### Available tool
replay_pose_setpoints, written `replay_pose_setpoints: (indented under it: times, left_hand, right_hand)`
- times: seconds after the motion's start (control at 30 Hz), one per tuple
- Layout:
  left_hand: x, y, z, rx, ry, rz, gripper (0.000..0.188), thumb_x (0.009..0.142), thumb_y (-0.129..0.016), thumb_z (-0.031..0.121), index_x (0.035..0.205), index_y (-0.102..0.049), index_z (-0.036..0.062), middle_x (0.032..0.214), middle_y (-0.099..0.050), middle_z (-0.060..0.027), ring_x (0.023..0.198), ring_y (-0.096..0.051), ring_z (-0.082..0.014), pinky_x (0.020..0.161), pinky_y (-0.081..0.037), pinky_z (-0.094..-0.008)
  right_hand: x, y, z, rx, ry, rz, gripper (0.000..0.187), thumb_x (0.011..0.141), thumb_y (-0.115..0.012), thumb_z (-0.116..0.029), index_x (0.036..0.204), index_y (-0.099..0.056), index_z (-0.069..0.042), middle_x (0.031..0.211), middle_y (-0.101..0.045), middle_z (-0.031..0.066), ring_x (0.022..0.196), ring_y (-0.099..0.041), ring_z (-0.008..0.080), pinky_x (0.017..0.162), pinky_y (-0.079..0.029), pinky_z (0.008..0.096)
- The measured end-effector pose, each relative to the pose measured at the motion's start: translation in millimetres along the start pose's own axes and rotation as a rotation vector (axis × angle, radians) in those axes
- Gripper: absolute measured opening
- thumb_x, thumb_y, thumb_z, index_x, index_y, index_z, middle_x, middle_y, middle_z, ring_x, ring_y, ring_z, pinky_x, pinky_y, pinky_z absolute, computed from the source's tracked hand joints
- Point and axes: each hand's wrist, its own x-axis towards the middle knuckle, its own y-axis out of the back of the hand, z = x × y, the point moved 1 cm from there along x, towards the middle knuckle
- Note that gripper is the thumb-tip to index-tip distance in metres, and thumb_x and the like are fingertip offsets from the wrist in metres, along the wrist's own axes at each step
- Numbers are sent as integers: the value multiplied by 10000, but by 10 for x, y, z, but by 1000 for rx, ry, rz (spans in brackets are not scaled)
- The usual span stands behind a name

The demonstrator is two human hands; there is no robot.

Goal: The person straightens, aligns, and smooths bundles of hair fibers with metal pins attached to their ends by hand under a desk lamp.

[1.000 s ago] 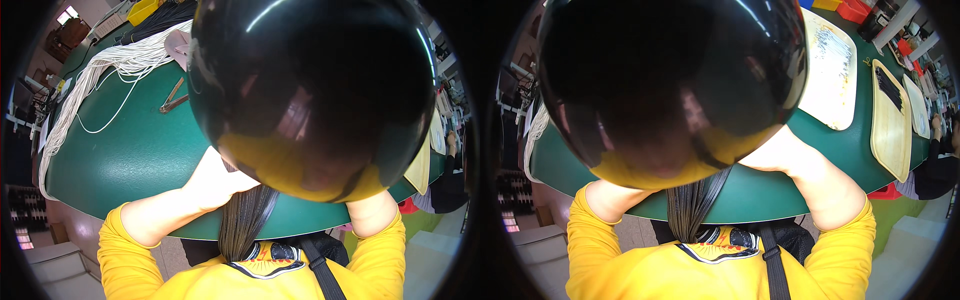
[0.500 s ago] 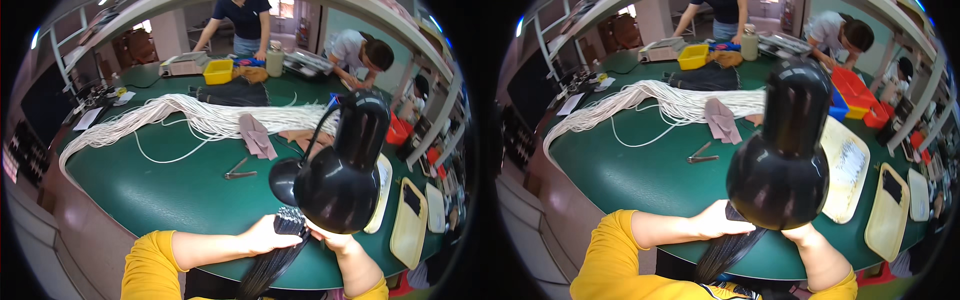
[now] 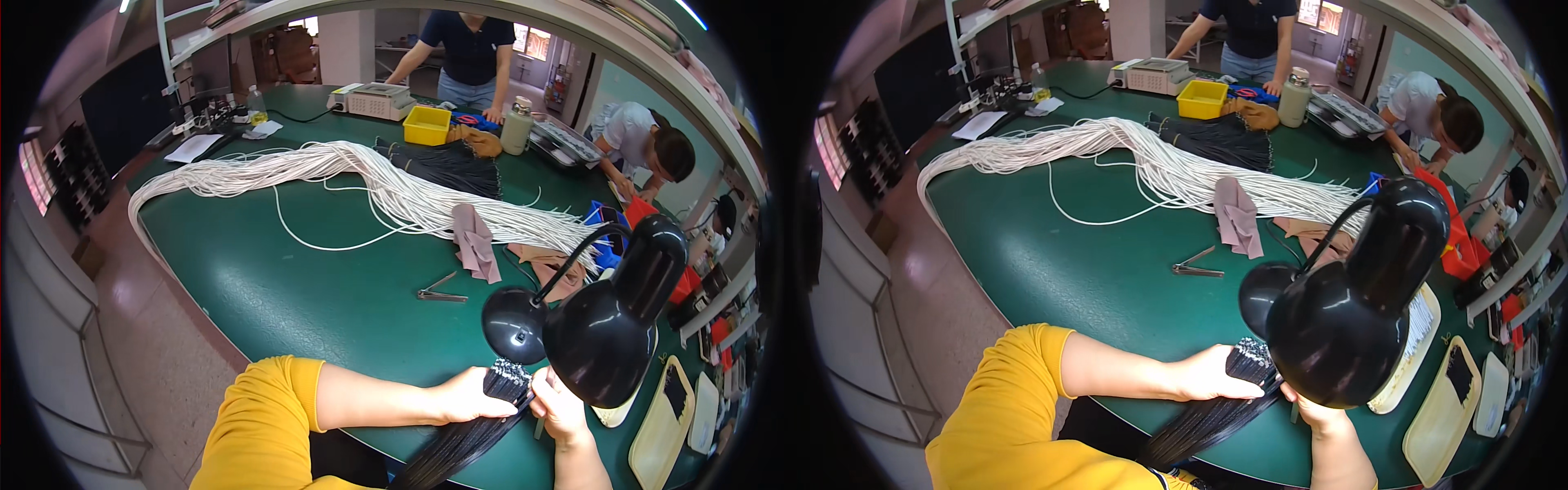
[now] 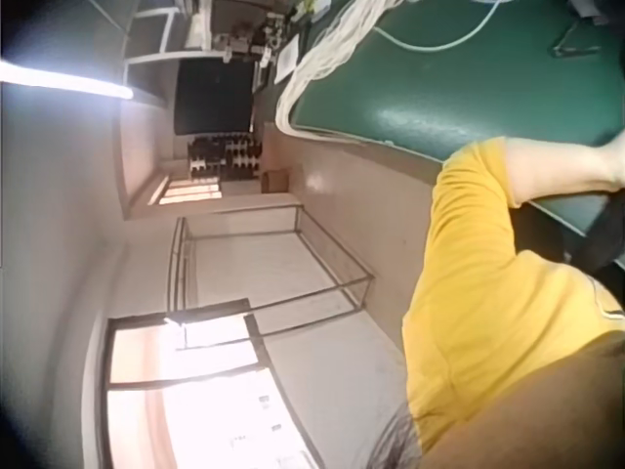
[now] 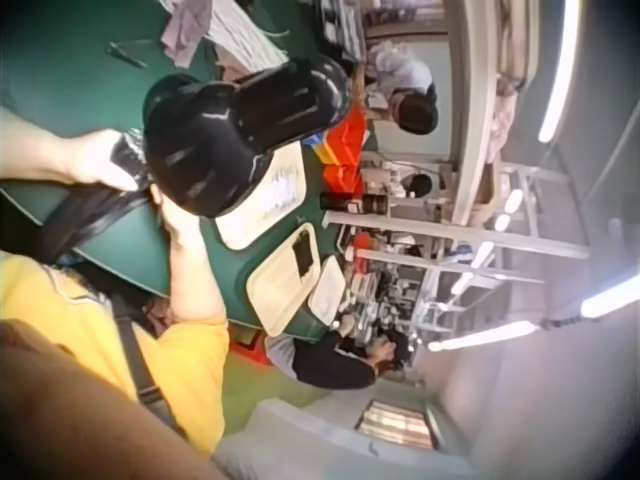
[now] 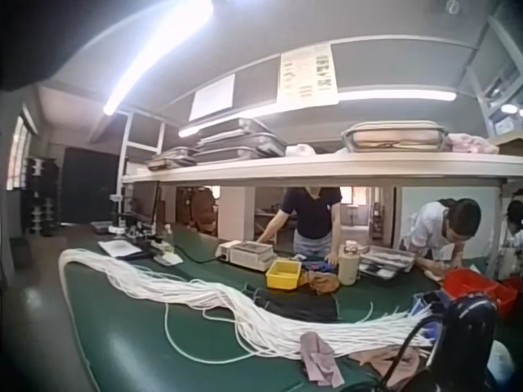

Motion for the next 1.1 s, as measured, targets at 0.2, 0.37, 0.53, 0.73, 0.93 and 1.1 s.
replay_pose_setpoints:
  times: [0.2, 0.37, 0.53, 0.73, 0.93, 1.1]
  left_hand:
    - [-75, 47, -39, 23, 19, -5, 138, 742, -618, 86, 845, -543, 35, 685, -527, 11, 632, -469, -58, 611, -402, -215]
    - [-23, 63, -106, 0, 36, 8, 148, 728, -627, 97, 842, -558, 32, 690, -540, 4, 650, -487, -65, 619, -412, -218]
    - [-83, 82, 68, 103, 141, 39, 216, 724, -624, 98, 914, -561, 18, 792, -567, -18, 719, -509, -77, 685, -432, -241]
    - [10, 94, 10, 15, 89, 24, 205, 731, -639, 100, 897, -571, 0, 779, -579, -36, 695, -532, -95, 661, -436, -237]
    - [-52, 75, 24, 61, 120, 35, 203, 729, -641, 104, 890, -575, -1, 783, -582, -36, 704, -530, -91, 670, -433, -232]
    - [28, 52, -128, 40, 84, -23, 209, 736, -625, 86, 922, -561, 15, 762, -561, -16, 687, -515, -80, 647, -427, -216]
  right_hand:
    - [-13, -103, -45, -56, -63, -74, 117, 813, -515, -94, 724, -447, -59, 608, -433, 6, 404, -325, 52, 387, -271, 182]
    - [-29, -113, -84, -57, -49, -21, 137, 820, -521, -149, 736, -457, -62, 615, -435, 3, 412, -322, 49, 396, -260, 173]
    - [112, 70, 139, -248, -193, -225, 228, 837, -508, -267, 774, -507, -48, 646, -459, 4, 468, -378, 49, 402, -271, 185]
    - [88, -89, -249, -69, -306, -165, 412, 916, -308, -217, 1298, -251, -73, 1317, -301, 80, 1187, -318, 188, 1018, -221, 311]
    - [103, -64, -64, 18, 37, -183, 89, 778, -546, -45, 865, -527, -43, 587, -442, -35, 455, -385, 49, 379, -276, 197]
    - [8, 196, 182, -212, 231, -323, 260, 842, -501, -173, 1073, -465, -58, 820, -531, 64, 690, -503, 128, 541, -410, 217]
